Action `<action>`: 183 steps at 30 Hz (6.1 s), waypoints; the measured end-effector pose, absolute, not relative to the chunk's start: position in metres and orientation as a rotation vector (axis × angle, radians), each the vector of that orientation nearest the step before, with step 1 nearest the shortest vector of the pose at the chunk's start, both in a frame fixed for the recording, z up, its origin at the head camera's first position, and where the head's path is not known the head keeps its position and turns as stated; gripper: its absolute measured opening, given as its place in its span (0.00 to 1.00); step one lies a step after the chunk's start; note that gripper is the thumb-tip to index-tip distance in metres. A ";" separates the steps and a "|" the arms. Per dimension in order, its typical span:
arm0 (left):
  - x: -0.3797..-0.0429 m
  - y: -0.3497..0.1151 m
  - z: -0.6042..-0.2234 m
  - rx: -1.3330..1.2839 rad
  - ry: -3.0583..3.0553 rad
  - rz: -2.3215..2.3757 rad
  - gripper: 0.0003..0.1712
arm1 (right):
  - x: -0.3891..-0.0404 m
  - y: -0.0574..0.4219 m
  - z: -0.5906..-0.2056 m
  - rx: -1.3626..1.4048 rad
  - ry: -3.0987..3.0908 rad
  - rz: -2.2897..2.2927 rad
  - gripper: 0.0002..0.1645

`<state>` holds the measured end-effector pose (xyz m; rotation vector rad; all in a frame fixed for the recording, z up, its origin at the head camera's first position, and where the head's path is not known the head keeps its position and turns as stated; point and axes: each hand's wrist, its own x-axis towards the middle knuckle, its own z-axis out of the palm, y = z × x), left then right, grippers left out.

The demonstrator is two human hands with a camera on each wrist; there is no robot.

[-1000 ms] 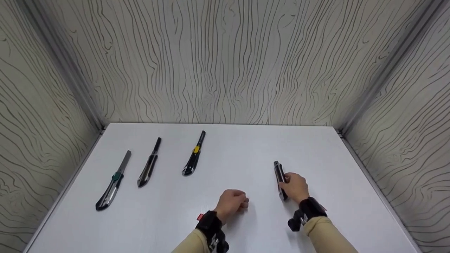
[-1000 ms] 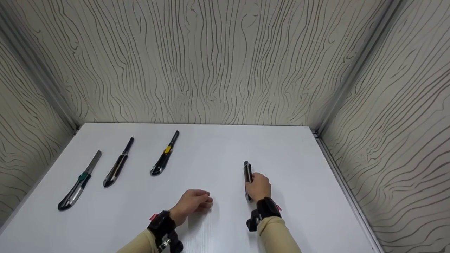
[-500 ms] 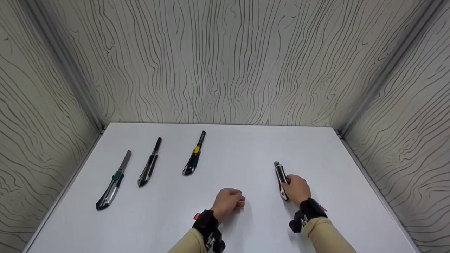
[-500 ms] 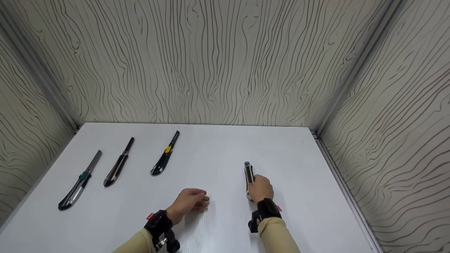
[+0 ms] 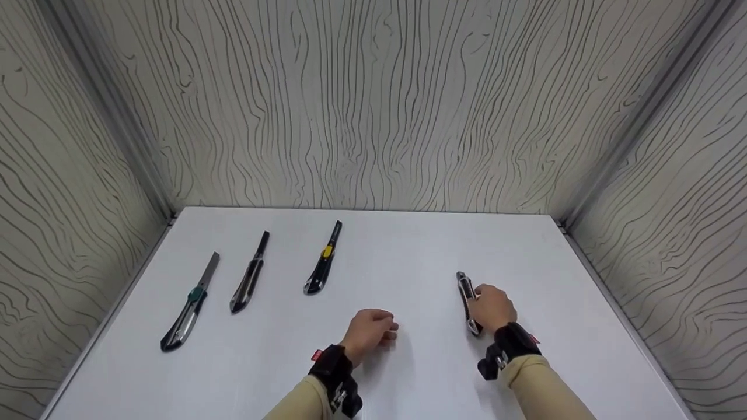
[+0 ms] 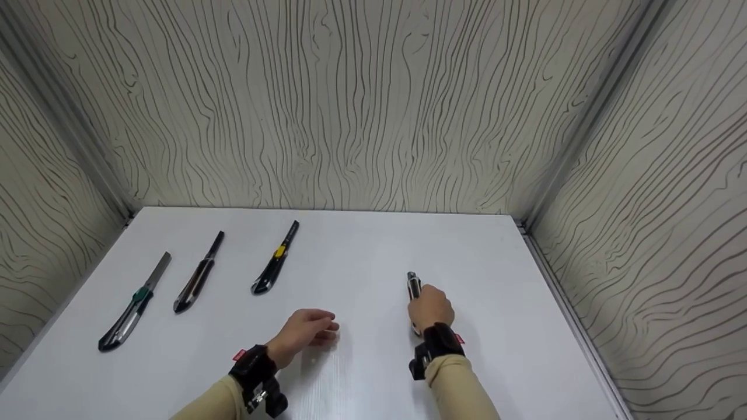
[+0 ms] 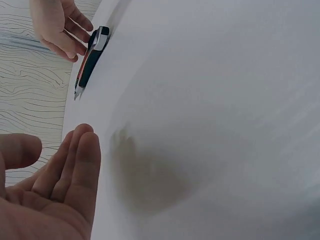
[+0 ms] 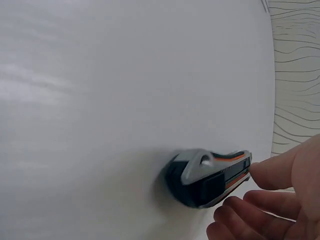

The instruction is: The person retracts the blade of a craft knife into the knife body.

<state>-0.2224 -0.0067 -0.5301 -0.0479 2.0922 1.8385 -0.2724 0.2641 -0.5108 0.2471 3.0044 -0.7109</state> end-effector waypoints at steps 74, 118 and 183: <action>-0.315 -0.109 -0.554 -0.254 3.181 0.744 0.13 | -0.278 0.122 -0.513 -0.342 2.836 -0.879 0.25; -0.241 -0.023 -0.515 0.155 3.084 1.085 0.18 | -0.289 0.155 -0.512 0.083 2.358 -1.642 0.30; -0.216 -0.013 -0.543 0.262 2.047 1.606 0.10 | -0.280 0.145 -0.520 0.223 2.189 -1.815 0.31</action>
